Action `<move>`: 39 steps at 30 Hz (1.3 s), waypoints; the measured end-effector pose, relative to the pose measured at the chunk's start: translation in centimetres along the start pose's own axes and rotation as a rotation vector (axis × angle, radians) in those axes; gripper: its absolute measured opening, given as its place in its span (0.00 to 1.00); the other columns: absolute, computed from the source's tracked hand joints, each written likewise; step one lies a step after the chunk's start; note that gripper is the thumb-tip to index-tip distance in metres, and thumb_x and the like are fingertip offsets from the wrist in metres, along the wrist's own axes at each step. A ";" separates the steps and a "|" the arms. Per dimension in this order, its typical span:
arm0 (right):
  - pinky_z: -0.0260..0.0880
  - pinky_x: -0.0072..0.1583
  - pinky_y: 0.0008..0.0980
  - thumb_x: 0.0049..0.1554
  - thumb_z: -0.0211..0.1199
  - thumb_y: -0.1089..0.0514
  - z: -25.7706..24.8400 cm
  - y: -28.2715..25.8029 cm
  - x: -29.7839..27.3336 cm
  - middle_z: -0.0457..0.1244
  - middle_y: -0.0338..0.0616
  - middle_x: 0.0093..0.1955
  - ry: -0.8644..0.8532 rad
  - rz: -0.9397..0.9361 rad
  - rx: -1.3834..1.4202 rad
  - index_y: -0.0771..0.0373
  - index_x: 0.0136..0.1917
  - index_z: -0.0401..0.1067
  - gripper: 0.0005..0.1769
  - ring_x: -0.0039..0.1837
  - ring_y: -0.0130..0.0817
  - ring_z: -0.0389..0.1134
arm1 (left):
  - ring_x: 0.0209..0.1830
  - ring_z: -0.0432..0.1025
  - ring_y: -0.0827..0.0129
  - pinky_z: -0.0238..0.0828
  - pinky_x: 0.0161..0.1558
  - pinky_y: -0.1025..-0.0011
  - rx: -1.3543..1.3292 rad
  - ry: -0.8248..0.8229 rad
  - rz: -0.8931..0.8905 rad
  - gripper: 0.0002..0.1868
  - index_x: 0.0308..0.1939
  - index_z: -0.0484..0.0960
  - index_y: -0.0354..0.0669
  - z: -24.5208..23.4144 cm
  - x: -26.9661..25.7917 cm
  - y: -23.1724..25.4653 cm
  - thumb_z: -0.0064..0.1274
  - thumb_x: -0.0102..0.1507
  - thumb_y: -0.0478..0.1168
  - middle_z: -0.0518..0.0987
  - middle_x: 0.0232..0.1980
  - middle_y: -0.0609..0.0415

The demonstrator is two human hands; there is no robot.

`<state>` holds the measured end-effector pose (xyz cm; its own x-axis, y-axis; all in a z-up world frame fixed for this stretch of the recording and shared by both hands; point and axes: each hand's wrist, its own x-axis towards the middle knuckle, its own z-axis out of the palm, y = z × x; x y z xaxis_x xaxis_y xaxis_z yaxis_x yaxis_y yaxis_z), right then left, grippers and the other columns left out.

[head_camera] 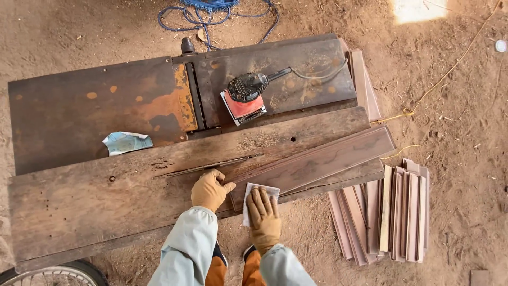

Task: The recorder uses a power orbital sander to sand a long piece of wood on a workbench and then wipes it down with a cloth.

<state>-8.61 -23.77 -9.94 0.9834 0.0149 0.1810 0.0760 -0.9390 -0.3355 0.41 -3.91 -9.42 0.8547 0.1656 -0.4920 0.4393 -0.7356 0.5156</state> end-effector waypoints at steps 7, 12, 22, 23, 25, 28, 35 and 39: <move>0.50 0.80 0.50 0.50 0.49 0.87 -4.3 5.3 2.8 0.53 0.45 0.77 -0.334 0.105 -0.456 0.50 0.81 0.53 0.53 0.80 0.43 0.53 | 0.36 0.79 0.63 0.76 0.41 0.64 0.034 -0.056 -0.047 0.26 0.41 0.84 0.51 -1.1 -0.3 0.9 0.72 0.49 0.60 0.85 0.35 0.58; 0.48 0.80 0.51 0.45 0.50 0.84 3.1 -0.4 -2.3 0.56 0.49 0.77 -0.103 -0.025 -0.087 0.57 0.76 0.60 0.48 0.81 0.46 0.55 | 0.35 0.79 0.63 0.76 0.41 0.64 0.029 -0.053 -0.061 0.25 0.40 0.84 0.51 -0.9 -0.1 0.7 0.72 0.48 0.60 0.85 0.35 0.58; 0.51 0.80 0.54 0.58 0.60 0.67 0.7 1.6 0.1 0.57 0.38 0.77 -0.002 0.103 -0.255 0.49 0.76 0.61 0.35 0.79 0.40 0.57 | 0.36 0.79 0.61 0.75 0.41 0.62 0.032 -0.067 -0.030 0.26 0.40 0.83 0.50 -1.1 -0.2 0.5 0.72 0.49 0.60 0.85 0.37 0.56; 0.54 0.82 0.51 0.59 0.56 0.73 1.2 -1.9 0.8 0.59 0.40 0.76 -0.100 0.059 -0.278 0.53 0.78 0.60 0.36 0.79 0.38 0.59 | 0.36 0.79 0.61 0.75 0.41 0.62 0.034 -0.070 -0.046 0.26 0.40 0.83 0.51 -1.2 0.0 0.6 0.72 0.48 0.60 0.85 0.37 0.55; 0.57 0.77 0.52 0.53 0.58 0.70 0.6 -4.1 0.4 0.61 0.45 0.72 -0.191 -0.061 -0.353 0.57 0.76 0.61 0.38 0.75 0.41 0.61 | 0.36 0.79 0.60 0.75 0.41 0.62 0.034 -0.060 -0.019 0.26 0.40 0.83 0.51 -0.9 0.4 0.5 0.72 0.49 0.60 0.84 0.37 0.55; 0.67 0.70 0.43 0.49 0.57 0.73 0.1 -1.5 0.0 0.64 0.46 0.64 -0.163 -0.124 -0.219 0.58 0.71 0.63 0.36 0.66 0.40 0.67 | 0.36 0.79 0.61 0.76 0.40 0.62 0.056 -0.079 -0.020 0.25 0.40 0.83 0.51 -1.4 0.2 0.7 0.72 0.49 0.60 0.84 0.37 0.55; 0.74 0.65 0.35 0.44 0.51 0.83 0.9 -2.2 0.2 0.66 0.48 0.61 0.136 0.190 -0.004 0.55 0.62 0.71 0.37 0.69 0.41 0.65 | 0.36 0.78 0.61 0.75 0.40 0.63 0.043 -0.069 -0.016 0.26 0.39 0.82 0.51 -1.1 0.5 0.4 0.73 0.48 0.60 0.84 0.38 0.56; 0.65 0.67 0.51 0.47 0.62 0.71 2.6 -6.6 -2.1 0.66 0.52 0.65 0.158 -0.109 -0.047 0.57 0.67 0.67 0.33 0.71 0.46 0.60 | 0.37 0.80 0.61 0.76 0.41 0.63 0.026 -0.134 -0.033 0.25 0.39 0.82 0.52 -1.9 0.5 0.9 0.71 0.49 0.60 0.86 0.38 0.56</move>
<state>-10.76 -16.72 -10.47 0.9314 0.0671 0.3576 0.1693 -0.9499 -0.2626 1.71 -3.23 -7.84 0.7944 0.1020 -0.5988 0.4579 -0.7482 0.4801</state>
